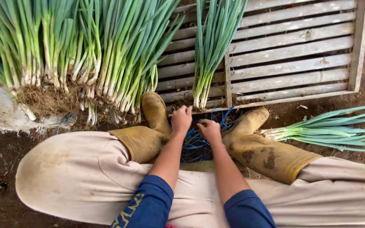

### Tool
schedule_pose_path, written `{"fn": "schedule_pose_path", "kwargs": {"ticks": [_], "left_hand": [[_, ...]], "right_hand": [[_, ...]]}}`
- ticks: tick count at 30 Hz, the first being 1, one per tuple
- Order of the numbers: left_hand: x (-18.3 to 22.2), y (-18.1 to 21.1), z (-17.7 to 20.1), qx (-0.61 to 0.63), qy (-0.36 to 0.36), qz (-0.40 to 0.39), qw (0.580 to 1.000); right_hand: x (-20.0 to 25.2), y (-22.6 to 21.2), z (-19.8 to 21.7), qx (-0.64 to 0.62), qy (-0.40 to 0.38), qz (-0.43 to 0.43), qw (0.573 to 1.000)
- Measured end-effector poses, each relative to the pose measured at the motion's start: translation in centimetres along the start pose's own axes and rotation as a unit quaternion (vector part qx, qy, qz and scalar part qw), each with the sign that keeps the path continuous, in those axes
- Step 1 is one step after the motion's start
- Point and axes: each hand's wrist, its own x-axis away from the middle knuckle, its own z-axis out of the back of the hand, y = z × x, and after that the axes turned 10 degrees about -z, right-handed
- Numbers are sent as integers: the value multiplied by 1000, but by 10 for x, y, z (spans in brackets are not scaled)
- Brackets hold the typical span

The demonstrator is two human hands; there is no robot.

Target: Bundling green onions with blue plastic string in an agricultural setting.

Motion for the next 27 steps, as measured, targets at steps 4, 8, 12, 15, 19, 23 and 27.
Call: {"fn": "schedule_pose_path", "kwargs": {"ticks": [4, 8, 12, 15, 19, 23, 27], "left_hand": [[-10, -10, 26, 36, 52, -13, 998], [0, -5, 42, 27, 62, -45, 997], [9, -7, 35, 25, 45, -64, 997], [1, 5, 26, 41, 46, -108, 992], [-3, 57, 27, 137, -64, -77, 985], [-3, 121, 31, 216, -182, -54, 958], [-53, 137, 18, 155, -191, -141, 959]], "right_hand": [[1, -18, -41, -142, -45, -111, 983], [12, -61, -33, -134, -37, -98, 985], [-9, -44, -50, -67, -29, -110, 991], [-1, -48, -13, -160, -94, -84, 979], [11, -60, 75, -400, -136, -36, 906], [26, -86, 159, -463, -71, 16, 883], [15, -84, 235, -502, 23, 50, 863]]}}
